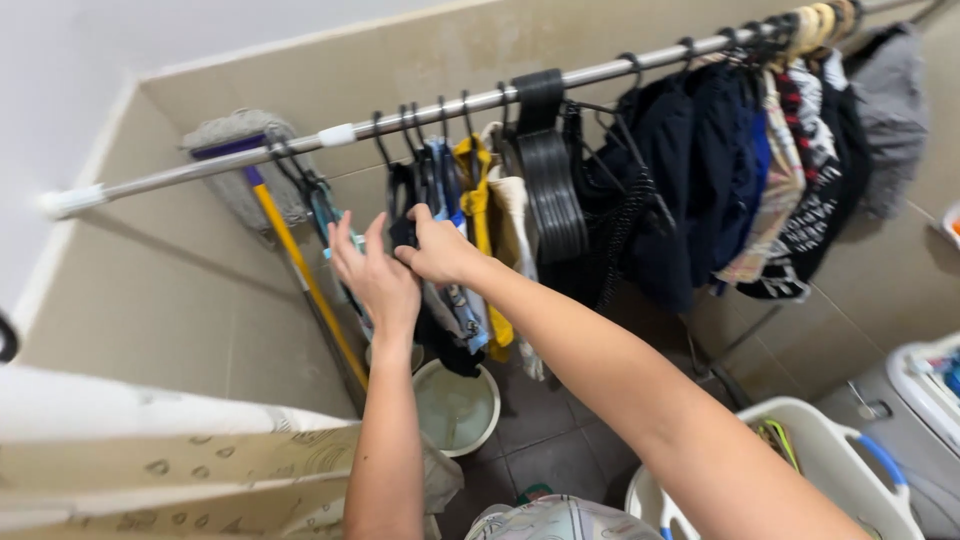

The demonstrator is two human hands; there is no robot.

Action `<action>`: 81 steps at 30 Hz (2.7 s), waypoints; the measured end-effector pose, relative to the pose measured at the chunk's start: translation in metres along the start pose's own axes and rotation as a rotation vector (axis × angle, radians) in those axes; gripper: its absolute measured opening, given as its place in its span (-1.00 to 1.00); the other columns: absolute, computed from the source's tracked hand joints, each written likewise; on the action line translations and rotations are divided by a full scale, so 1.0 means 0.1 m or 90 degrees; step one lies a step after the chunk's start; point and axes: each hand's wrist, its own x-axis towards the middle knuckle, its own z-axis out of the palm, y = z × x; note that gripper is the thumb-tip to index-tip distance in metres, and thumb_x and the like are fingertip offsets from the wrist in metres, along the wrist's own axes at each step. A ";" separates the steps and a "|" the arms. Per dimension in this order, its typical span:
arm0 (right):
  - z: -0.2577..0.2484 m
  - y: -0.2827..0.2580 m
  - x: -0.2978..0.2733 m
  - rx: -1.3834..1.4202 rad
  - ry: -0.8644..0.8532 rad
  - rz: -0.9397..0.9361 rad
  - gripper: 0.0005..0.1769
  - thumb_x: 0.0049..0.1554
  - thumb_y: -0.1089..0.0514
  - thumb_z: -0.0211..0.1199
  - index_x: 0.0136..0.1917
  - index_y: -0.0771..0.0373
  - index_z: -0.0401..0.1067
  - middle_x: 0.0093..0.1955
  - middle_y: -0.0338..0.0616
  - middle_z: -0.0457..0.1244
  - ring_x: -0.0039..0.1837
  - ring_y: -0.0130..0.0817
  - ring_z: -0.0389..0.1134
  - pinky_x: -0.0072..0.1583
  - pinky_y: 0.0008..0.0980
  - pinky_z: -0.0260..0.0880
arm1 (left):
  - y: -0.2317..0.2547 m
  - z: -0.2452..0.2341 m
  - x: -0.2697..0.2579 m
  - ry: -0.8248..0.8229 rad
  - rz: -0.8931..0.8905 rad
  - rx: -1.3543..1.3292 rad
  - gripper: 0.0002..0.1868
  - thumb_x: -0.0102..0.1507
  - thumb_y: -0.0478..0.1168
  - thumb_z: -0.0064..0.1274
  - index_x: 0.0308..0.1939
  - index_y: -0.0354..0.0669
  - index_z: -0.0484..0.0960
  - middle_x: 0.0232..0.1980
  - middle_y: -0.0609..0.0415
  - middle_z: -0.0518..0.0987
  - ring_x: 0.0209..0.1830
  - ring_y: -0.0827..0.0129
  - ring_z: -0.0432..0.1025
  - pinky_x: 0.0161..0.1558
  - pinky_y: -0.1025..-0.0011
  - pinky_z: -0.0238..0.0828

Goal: Hanging washed clothes on hangers and placing them on a drying rack.

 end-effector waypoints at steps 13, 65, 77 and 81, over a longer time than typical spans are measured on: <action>-1.54 0.89 -2.84 0.074 0.414 0.001 -0.47 0.12 0.27 0.28 0.34 0.25 0.27 0.07 -0.13 0.27 -0.06 -0.44 0.34 -0.10 -0.45 0.41 | 2.10 0.51 -1.36 -0.295 0.183 -0.460 -0.63 0.12 -0.52 0.02 -0.06 -0.13 0.69 0.18 -0.11 0.49 0.19 -0.02 0.35 0.20 0.15 0.33; -1.59 2.77 -10.17 -0.053 0.344 1.394 -0.11 0.03 0.08 0.46 0.56 0.05 0.16 0.65 -0.11 -0.07 0.59 0.05 0.03 0.34 0.20 0.28 | 6.50 -0.32 -4.89 -0.775 1.077 -0.498 -0.83 0.06 -0.22 0.14 -0.28 -0.03 0.72 -0.21 0.08 0.65 -0.08 0.23 0.52 0.06 0.27 0.34; -1.30 3.81 -10.55 -0.105 0.199 1.187 -0.19 -0.03 -0.07 0.38 0.45 0.21 0.34 0.44 0.20 0.27 0.48 0.08 0.30 0.42 -0.07 0.31 | 6.54 -0.26 -4.90 -0.833 0.995 -0.603 -0.86 0.15 -0.17 0.12 -0.29 -0.11 0.69 -0.20 0.02 0.65 -0.10 0.15 0.52 0.02 0.22 0.38; -1.80 2.72 -9.91 -0.357 0.397 0.959 -0.30 -0.12 -0.19 0.54 0.21 0.17 0.51 0.23 0.09 0.26 0.37 0.00 0.20 0.33 -0.07 0.28 | 6.58 -0.28 -4.92 -0.952 0.875 -0.658 -0.75 0.14 -0.21 0.09 -0.11 -0.08 0.69 -0.04 0.01 0.62 0.00 0.11 0.51 0.07 0.17 0.35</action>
